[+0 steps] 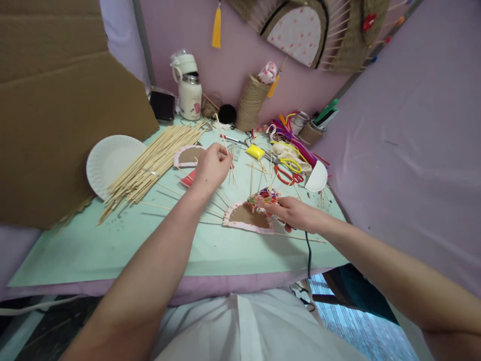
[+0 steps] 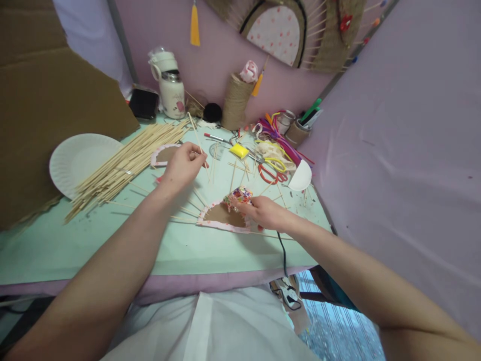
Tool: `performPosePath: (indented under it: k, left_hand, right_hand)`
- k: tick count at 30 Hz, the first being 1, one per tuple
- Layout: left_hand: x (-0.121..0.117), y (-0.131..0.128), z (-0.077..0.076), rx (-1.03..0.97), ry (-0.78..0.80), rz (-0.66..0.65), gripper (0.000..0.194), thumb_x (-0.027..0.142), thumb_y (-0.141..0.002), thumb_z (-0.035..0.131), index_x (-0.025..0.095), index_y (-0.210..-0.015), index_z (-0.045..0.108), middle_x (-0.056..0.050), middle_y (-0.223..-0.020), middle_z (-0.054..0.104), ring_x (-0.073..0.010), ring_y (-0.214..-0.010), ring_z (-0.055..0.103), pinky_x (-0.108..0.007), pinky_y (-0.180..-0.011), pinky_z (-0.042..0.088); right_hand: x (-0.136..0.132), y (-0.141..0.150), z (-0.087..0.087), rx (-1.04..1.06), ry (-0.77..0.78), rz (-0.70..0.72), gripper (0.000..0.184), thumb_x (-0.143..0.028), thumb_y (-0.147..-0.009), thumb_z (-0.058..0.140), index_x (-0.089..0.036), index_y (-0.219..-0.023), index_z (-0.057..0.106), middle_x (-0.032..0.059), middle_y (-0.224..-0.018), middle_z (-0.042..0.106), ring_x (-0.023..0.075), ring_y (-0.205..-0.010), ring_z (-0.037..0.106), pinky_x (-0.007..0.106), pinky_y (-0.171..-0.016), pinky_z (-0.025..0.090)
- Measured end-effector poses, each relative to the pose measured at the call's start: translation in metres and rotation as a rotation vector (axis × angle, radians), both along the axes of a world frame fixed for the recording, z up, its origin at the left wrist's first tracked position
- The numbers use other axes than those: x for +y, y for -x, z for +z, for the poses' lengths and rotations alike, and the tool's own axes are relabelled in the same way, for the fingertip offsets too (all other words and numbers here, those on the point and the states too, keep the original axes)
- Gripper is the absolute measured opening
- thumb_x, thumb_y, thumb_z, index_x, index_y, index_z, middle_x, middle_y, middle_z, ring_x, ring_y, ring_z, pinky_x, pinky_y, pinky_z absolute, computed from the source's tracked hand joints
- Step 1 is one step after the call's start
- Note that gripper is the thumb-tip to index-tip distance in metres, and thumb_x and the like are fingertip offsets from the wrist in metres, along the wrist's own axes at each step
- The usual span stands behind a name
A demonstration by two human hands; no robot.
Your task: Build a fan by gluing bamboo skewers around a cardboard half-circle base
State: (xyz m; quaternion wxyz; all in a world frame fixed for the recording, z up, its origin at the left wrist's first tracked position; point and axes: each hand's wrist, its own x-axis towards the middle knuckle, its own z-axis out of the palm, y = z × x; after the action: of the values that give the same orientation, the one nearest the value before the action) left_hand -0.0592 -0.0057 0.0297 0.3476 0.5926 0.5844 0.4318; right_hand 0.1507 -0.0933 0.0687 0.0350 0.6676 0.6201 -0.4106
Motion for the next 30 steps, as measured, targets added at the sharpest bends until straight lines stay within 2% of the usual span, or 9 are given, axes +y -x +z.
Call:
performPosePath:
  k: [7,21,26,30]
  left_hand:
    - [0.002,-0.001,-0.004,-0.008,-0.032,0.002,0.004,0.022,-0.082,0.055,0.022,-0.082,0.051,0.001,-0.067,0.069,-0.0148,-0.068,0.061,-0.026,-0.065,0.041]
    - [-0.002,-0.002,0.000,-0.017,-0.010,-0.008,0.008,0.019,-0.082,0.056,0.022,-0.078,0.049,0.003,-0.065,0.068,-0.0148,-0.066,0.062,-0.028,-0.069,0.045]
    - [-0.002,-0.003,0.000,0.006,-0.003,-0.011,0.007,0.021,-0.082,0.055,0.023,-0.079,0.050,0.001,-0.067,0.069,-0.0152,-0.068,0.062,-0.028,-0.069,0.044]
    - [-0.001,-0.003,0.001,0.025,-0.003,-0.017,0.005,0.022,-0.083,0.055,0.022,-0.081,0.051,0.000,-0.069,0.069,-0.0156,-0.069,0.062,-0.027,-0.070,0.045]
  right_hand:
    - [-0.002,0.000,0.000,0.018,-0.004,0.015,0.062,-0.080,-0.079,0.044,-0.019,-0.068,0.052,-0.0034,-0.055,0.042,0.0115,-0.048,0.051,0.023,-0.044,0.038]
    - [-0.005,0.004,0.006,-0.044,0.036,0.004,0.058,-0.074,-0.083,0.044,-0.018,-0.075,0.057,-0.0008,-0.058,0.051,0.0117,-0.051,0.055,0.021,-0.047,0.040]
    - [-0.003,0.005,0.008,-0.057,0.032,-0.003,0.056,-0.073,-0.082,0.047,-0.018,-0.070,0.055,-0.0024,-0.054,0.045,0.0118,-0.049,0.053,0.022,-0.045,0.038]
    - [-0.001,0.005,0.017,-0.039,0.033,0.046,0.061,-0.077,-0.077,0.051,-0.018,-0.067,0.057,-0.0031,-0.054,0.040,0.0114,-0.046,0.050,0.023,-0.045,0.037]
